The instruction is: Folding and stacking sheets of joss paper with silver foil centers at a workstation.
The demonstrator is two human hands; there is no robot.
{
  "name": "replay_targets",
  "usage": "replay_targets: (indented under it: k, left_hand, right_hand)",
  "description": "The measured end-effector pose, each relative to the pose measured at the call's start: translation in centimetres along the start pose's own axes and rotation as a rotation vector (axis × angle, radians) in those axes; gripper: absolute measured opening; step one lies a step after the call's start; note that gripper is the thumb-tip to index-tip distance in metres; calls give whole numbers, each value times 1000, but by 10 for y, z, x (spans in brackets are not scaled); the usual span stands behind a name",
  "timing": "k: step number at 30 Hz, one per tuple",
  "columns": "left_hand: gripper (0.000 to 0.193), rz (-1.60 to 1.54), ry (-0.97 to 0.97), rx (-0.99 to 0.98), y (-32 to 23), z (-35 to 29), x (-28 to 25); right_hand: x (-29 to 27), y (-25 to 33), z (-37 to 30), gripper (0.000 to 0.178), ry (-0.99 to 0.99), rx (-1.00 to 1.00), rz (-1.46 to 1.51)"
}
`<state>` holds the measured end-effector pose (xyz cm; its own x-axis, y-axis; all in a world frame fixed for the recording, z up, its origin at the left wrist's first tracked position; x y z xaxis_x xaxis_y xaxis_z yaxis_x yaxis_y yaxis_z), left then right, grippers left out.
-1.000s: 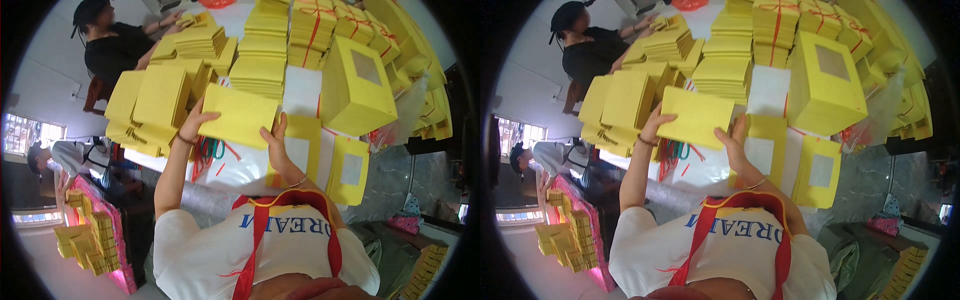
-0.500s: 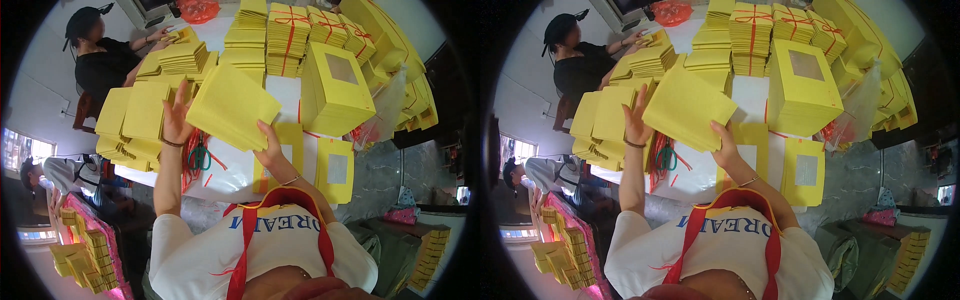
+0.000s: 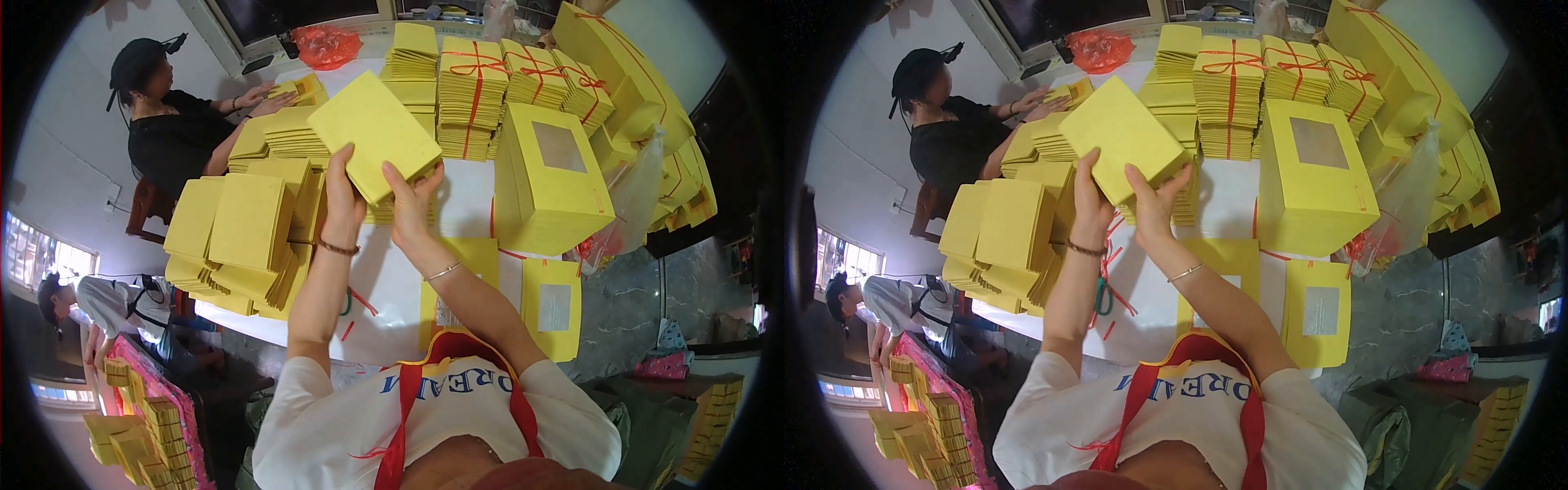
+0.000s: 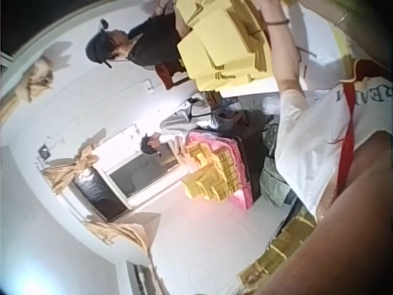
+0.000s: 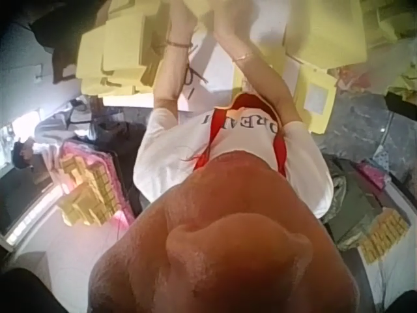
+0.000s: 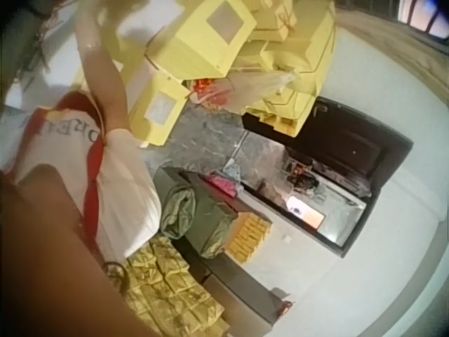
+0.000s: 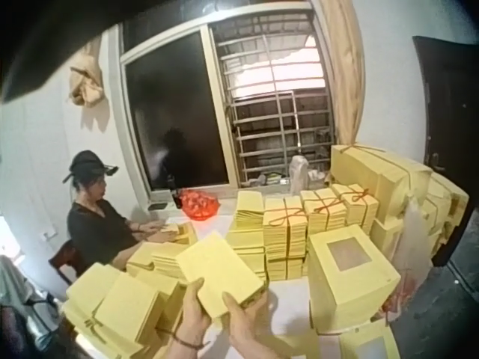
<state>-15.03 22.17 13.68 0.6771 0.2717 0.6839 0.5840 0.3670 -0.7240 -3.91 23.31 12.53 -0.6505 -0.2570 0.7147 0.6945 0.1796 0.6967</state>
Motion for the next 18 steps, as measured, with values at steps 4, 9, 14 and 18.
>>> replay_targets:
  k: [4,9,14,18]
  left_hand:
    - [40,-128,94,-201,-11,98,-26]
    - [36,-7,88,-326,7,198,-42]
    - [35,53,134,-458,51,251,-47]
    - [36,15,182,-554,74,275,-48]
  right_hand:
    - [-4,18,0,97,181,95,-186]
    - [-92,30,-31,75,118,143,-520]
    - [-171,53,-88,43,3,190,-634]
    - [-191,73,-129,33,-129,271,-645]
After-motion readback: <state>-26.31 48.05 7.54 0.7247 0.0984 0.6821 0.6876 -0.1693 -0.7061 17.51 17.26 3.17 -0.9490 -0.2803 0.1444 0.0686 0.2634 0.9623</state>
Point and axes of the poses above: each hand's wrist, its own z-axis towards the middle knuckle, its own x-axis out of the palm, y = z × x, the point moved 5 cm from there along z, towards the middle knuckle, and after that the axes turned 7 degrees about y, right-handed, at the moved point
